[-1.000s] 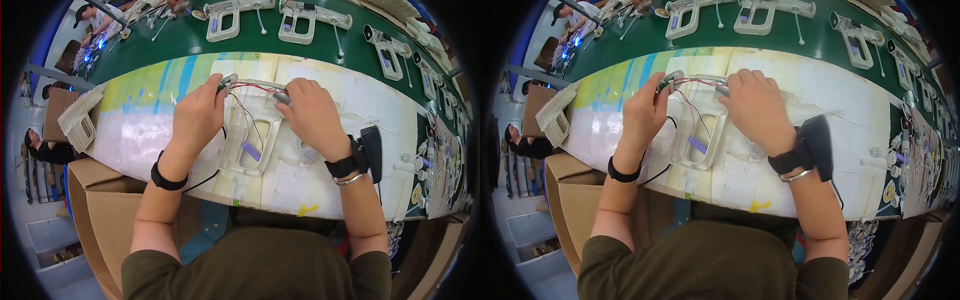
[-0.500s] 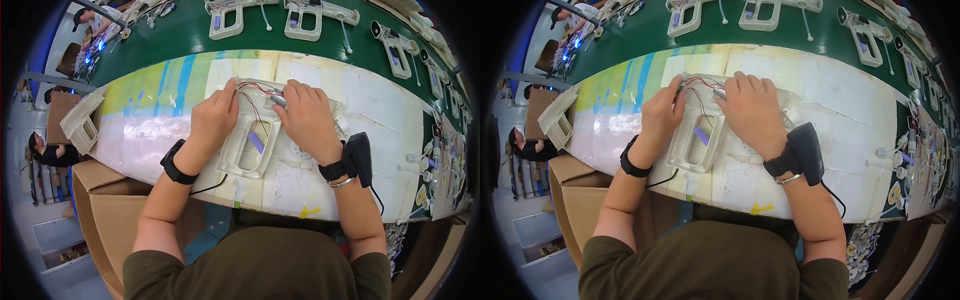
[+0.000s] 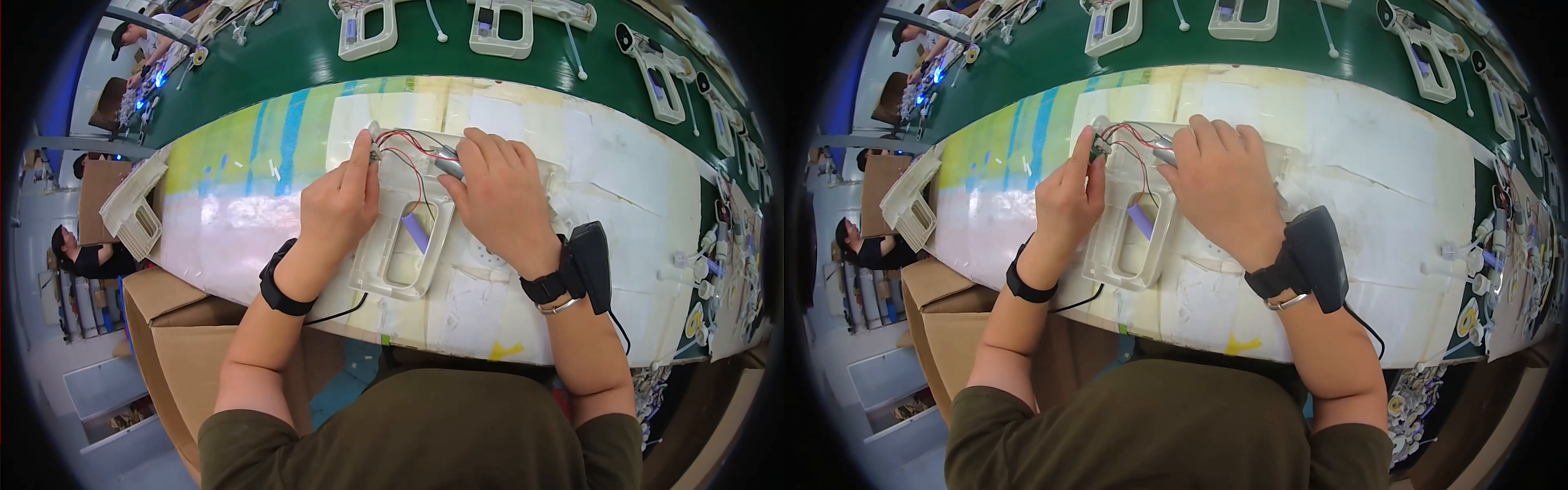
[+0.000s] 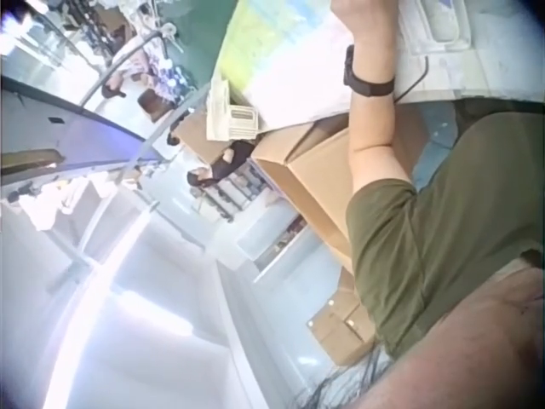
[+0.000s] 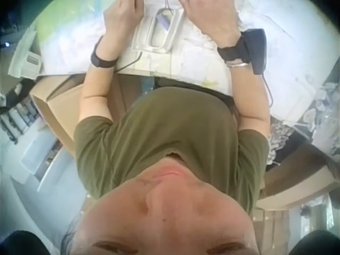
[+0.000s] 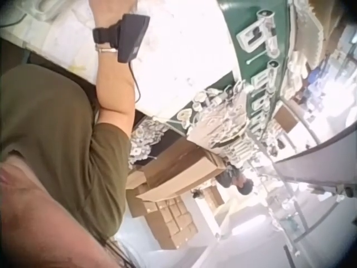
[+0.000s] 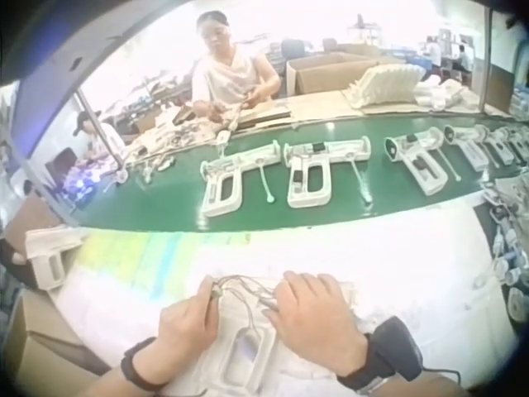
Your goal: Assemble internal components including a motor, PCB, and wiring into the plastic housing of a toy gun.
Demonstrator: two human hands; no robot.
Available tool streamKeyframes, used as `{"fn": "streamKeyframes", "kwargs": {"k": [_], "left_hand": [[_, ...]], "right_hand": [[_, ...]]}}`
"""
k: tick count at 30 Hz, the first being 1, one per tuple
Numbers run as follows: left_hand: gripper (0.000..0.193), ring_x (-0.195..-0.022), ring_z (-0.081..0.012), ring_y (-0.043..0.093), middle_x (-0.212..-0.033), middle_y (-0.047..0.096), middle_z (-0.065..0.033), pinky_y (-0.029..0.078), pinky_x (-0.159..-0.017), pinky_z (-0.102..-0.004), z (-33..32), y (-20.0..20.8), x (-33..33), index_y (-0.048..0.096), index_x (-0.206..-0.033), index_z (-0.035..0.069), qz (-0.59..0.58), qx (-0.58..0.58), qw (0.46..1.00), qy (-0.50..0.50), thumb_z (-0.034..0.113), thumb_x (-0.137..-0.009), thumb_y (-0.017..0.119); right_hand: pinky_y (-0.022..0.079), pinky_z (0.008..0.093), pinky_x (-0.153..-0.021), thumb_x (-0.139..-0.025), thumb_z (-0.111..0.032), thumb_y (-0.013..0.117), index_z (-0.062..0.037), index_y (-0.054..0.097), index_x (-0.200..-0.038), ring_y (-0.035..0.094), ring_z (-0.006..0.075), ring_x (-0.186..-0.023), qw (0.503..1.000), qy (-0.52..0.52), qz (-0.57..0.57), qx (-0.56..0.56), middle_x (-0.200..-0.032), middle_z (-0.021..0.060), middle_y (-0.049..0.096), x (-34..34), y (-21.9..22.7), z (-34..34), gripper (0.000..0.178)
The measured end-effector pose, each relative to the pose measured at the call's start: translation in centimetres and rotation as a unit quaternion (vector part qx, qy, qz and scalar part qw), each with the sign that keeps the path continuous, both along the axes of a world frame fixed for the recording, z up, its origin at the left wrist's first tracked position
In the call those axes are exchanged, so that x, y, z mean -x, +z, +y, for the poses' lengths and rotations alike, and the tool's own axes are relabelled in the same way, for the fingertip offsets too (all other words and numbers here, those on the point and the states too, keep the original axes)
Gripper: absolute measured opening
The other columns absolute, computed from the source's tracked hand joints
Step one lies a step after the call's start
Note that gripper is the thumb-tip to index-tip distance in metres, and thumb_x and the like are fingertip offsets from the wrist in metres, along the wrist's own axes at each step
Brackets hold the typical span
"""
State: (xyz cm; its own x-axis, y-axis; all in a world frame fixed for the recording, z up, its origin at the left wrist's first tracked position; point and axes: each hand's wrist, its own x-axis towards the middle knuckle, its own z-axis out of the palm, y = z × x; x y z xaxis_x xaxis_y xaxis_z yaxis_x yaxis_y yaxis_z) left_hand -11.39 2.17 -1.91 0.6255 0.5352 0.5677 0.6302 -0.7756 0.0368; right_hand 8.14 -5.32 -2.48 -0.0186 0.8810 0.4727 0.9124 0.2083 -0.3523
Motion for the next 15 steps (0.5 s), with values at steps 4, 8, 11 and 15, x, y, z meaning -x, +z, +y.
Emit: {"fn": "streamKeyframes", "kwargs": {"k": [4,8,11,15], "left_hand": [[0.046,-0.047,-0.0201,0.053,-0.062,0.059,-0.0064,0.043,-0.044,-0.0306,0.0,-0.4,0.2,0.054,-0.121,0.000,-0.027,-0.030,0.999,-0.001,0.001,-0.076,0.063],[0.045,-0.047,-0.0211,0.053,-0.062,0.058,-0.0071,0.042,-0.045,-0.0310,-0.1,-0.4,0.4,0.054,-0.121,0.000,-0.035,0.003,0.999,0.008,0.000,-0.076,0.063],[0.045,-0.047,-0.0221,0.053,-0.062,0.058,-0.0083,0.043,-0.045,-0.0315,-0.2,-0.3,0.9,0.054,-0.121,0.002,-0.043,0.091,0.995,-0.011,0.000,-0.077,0.062],[0.045,-0.049,-0.0227,0.054,-0.062,0.057,-0.0097,0.043,-0.046,-0.0325,-0.7,-0.4,1.5,0.053,-0.123,0.003,-0.032,0.129,0.991,-0.008,0.002,-0.079,0.061]], "right_hand": [[0.038,0.0390,-0.085,-0.074,-0.023,0.068,-0.0055,0.053,-0.091,0.054,0.0237,-0.090,0.999,-0.002,-0.005,-0.032,-0.098,0.0092,0.057,0.1,-0.2,0.0,0.028],[0.037,0.0400,-0.086,-0.074,-0.024,0.068,-0.0054,0.053,-0.091,0.054,0.0242,-0.091,1.000,0.007,-0.003,-0.004,-0.101,0.0101,0.057,0.1,0.1,-0.1,0.030],[0.037,0.0400,-0.087,-0.073,-0.024,0.068,-0.0056,0.053,-0.092,0.054,0.0237,-0.091,1.000,-0.002,-0.006,-0.015,-0.100,0.0096,0.056,0.0,0.0,-0.2,0.030],[0.039,0.0383,-0.087,-0.074,-0.018,0.069,-0.0029,0.052,-0.099,0.055,0.0269,-0.097,1.000,0.004,-0.008,0.021,-0.110,0.0130,0.056,0.0,0.4,-0.5,0.034]]}}
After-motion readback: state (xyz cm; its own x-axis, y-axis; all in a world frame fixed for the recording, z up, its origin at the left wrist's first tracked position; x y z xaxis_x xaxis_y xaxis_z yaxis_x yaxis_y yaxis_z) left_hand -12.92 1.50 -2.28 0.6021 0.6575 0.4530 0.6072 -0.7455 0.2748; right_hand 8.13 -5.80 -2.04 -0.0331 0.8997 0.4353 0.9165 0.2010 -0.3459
